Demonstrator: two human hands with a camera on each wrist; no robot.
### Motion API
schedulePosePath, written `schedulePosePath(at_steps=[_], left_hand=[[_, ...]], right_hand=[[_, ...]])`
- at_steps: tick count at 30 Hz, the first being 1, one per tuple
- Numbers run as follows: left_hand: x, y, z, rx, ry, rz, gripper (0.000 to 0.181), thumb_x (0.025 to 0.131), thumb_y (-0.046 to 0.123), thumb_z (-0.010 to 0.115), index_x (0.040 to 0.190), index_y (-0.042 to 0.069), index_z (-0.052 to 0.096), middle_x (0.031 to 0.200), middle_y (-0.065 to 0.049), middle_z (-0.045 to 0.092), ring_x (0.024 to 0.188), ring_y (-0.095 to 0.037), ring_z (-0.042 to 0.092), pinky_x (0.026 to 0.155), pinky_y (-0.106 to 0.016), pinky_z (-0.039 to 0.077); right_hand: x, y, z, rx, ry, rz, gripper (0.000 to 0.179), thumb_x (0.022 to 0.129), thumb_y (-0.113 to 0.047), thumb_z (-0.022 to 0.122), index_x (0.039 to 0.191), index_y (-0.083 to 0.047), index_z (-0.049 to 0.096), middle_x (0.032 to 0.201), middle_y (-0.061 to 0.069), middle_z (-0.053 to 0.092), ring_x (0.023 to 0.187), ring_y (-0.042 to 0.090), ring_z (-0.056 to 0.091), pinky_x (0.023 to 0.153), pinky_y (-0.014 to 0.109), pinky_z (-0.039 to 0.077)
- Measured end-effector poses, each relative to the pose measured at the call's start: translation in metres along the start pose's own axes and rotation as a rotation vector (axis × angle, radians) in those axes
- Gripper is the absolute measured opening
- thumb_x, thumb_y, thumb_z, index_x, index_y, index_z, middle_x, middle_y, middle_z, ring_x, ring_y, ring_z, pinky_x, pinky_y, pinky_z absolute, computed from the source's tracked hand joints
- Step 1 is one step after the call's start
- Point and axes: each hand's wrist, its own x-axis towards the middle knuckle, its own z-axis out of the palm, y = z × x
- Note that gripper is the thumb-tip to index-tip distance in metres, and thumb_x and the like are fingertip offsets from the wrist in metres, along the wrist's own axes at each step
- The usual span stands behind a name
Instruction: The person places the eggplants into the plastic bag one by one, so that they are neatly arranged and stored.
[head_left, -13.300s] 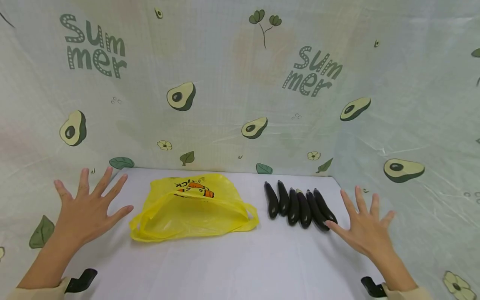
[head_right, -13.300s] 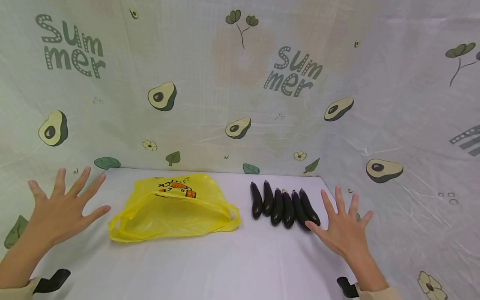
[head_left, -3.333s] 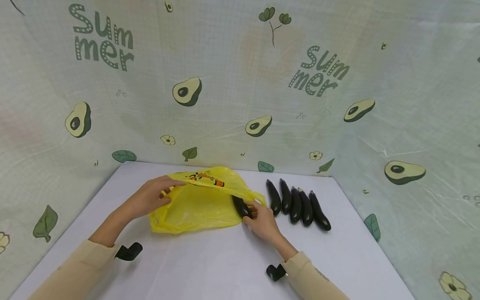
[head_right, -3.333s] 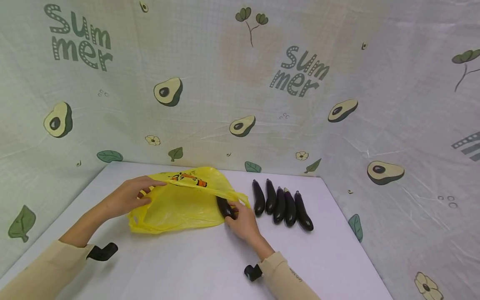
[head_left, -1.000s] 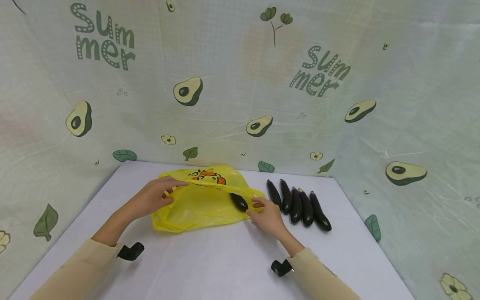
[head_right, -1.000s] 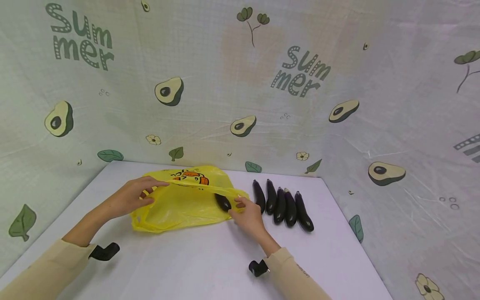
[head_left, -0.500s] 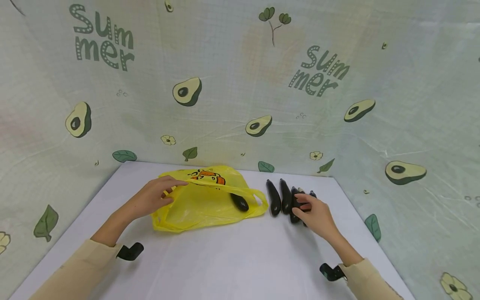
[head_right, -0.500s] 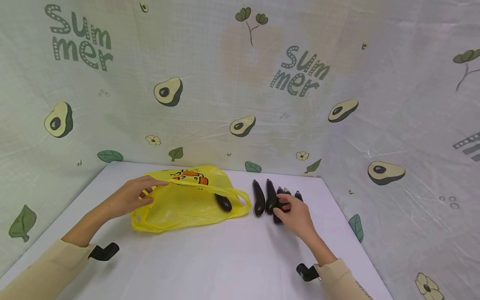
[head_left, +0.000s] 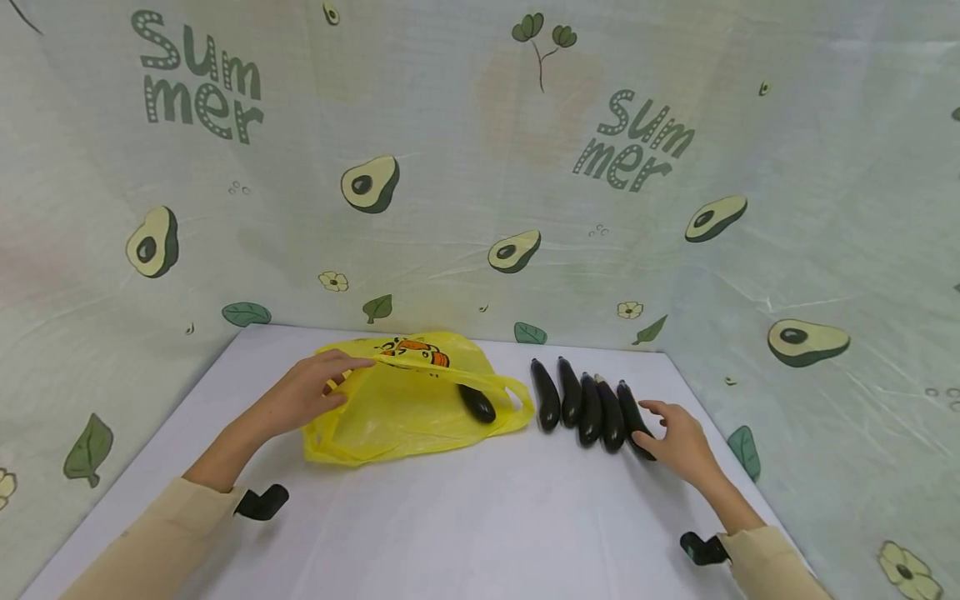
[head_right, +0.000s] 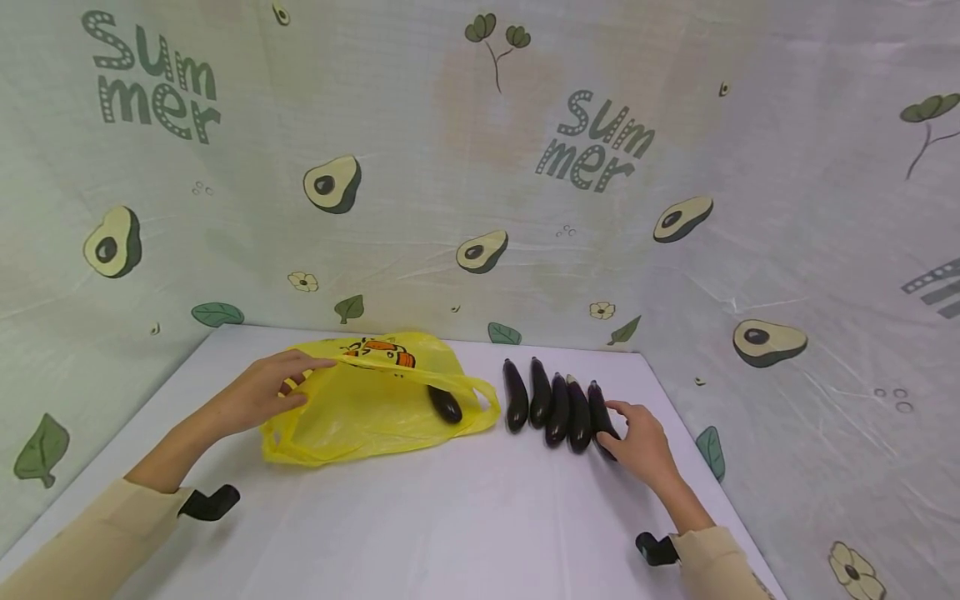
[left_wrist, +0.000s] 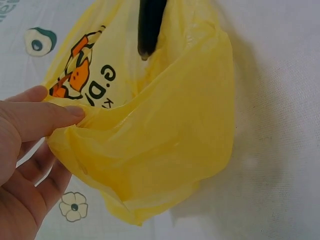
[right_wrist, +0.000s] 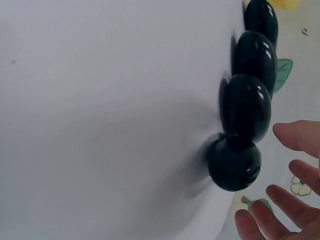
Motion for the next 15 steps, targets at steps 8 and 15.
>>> schedulePosePath(at_steps=[8,15], left_hand=[[0.0,-0.001,0.0,-0.002,0.0,-0.009,0.067,0.088,-0.009,0.08,0.149,0.013,0.063,0.132,-0.012,0.065,0.101,-0.022,0.065,0.081,-0.033,0.061],[0.0,-0.004,0.001,0.023,0.012,0.027,0.067,0.087,-0.01,0.081,0.148,0.01,0.062,0.132,-0.011,0.066,0.098,-0.02,0.065,0.08,-0.033,0.06]], right_hand=[[0.001,0.014,0.007,-0.005,-0.041,0.024,0.061,0.089,-0.018,0.085,0.139,0.006,0.061,0.124,0.035,0.065,0.101,0.045,0.067,0.082,0.059,0.058],[0.001,0.017,0.011,0.012,-0.064,0.074,0.061,0.089,-0.019,0.085,0.139,0.007,0.061,0.125,0.036,0.065,0.1,0.043,0.068,0.083,0.058,0.058]])
